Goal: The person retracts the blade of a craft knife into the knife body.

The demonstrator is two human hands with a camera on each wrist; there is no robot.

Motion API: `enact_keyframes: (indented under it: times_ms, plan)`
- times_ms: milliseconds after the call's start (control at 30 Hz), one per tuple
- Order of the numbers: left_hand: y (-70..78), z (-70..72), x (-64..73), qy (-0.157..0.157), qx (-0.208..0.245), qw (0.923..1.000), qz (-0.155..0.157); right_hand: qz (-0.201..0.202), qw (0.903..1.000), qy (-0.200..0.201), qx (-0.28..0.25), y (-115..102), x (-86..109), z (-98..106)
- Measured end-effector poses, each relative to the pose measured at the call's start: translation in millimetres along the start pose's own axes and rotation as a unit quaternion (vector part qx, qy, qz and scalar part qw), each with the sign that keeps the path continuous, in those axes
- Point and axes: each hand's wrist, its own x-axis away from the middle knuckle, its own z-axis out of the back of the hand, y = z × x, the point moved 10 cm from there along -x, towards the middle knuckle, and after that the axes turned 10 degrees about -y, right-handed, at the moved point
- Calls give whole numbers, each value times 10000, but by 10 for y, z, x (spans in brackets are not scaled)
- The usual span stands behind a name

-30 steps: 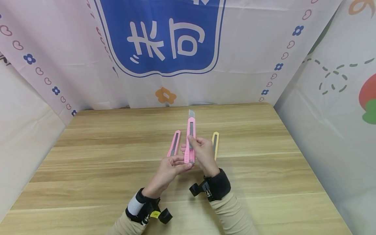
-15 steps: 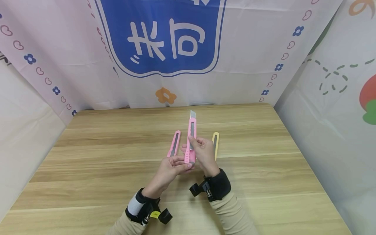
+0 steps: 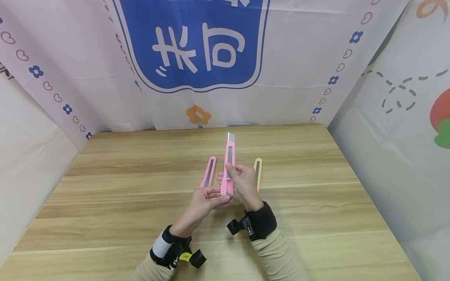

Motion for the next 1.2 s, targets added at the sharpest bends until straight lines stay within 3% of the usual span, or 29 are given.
enact_keyframes:
  times_ms: [633,1033,1200]
  plan:
    - [-6,25,7,16,21,10000,6,169,9996,-194,-93,-9,0,-36]
    - [-4,36,-1,-7,103,9999,68,-34,9993,-339,135,5,14,-47]
    - [5,34,-16,2,-86,10000,7,-65,9992,-342,175,-11,22,-35]
